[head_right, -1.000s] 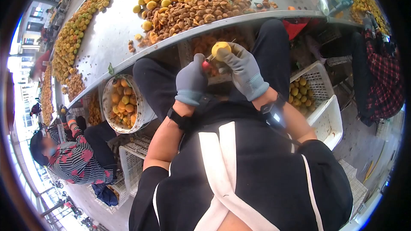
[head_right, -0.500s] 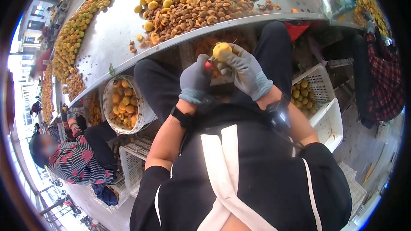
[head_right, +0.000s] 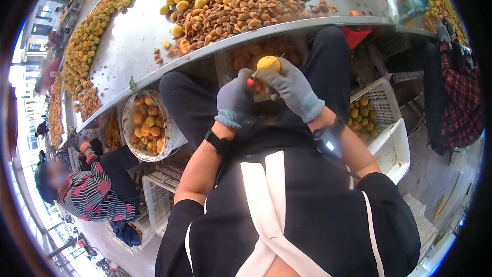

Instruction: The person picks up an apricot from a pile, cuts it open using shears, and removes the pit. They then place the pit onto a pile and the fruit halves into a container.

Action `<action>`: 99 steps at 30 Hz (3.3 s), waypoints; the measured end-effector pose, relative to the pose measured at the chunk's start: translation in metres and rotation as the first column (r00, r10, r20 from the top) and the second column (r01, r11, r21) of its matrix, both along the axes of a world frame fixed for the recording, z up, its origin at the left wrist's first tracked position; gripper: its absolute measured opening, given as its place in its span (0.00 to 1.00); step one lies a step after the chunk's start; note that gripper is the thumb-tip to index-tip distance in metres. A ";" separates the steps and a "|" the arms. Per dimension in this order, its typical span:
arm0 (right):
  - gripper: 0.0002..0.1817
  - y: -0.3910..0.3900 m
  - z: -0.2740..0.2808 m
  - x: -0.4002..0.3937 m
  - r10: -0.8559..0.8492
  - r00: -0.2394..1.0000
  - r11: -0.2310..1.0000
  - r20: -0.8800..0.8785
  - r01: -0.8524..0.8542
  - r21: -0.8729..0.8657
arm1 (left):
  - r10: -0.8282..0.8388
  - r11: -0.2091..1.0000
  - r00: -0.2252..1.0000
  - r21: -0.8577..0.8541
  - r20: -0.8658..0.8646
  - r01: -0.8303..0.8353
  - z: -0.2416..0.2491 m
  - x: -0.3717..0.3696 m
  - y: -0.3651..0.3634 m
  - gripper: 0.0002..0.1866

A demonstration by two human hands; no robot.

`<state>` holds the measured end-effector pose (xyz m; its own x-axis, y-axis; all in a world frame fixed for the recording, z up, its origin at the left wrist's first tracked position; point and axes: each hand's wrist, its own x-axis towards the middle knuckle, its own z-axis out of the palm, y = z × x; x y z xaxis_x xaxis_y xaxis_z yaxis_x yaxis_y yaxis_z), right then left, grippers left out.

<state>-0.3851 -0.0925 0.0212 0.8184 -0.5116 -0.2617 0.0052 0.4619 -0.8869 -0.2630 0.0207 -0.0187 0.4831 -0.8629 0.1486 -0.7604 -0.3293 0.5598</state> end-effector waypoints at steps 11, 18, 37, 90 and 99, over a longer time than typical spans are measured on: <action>0.18 -0.012 0.014 -0.009 0.109 0.976 0.972 0.186 -0.145 0.186 | -0.033 0.997 0.962 -0.076 -0.273 0.012 0.014 -0.011 -0.003 0.09; 0.20 -0.007 0.012 0.005 -0.025 0.997 0.997 0.068 0.019 0.080 | -0.061 0.998 0.847 -0.050 -0.528 0.041 0.005 -0.002 0.003 0.07; 0.27 -0.043 -0.015 0.002 -0.137 0.991 0.805 -0.006 0.115 0.582 | 0.195 0.955 0.959 0.184 0.205 -0.233 0.036 0.104 -0.074 0.32; 0.09 0.000 0.044 0.023 -0.338 0.888 0.941 0.312 0.324 0.095 | -0.198 0.833 0.974 -0.505 0.112 0.228 0.071 -0.004 -0.039 0.24; 0.08 -0.012 0.019 0.023 -0.314 0.885 0.933 0.343 0.354 -0.059 | -0.176 0.854 0.981 -0.509 -0.081 0.111 0.065 -0.006 -0.048 0.26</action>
<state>-0.3622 -0.1041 0.0404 0.6222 -0.7802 0.0651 0.4354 0.2758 -0.8570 -0.2690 -0.0271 0.0462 0.4018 -0.7489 0.5270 -0.6938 0.1267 0.7089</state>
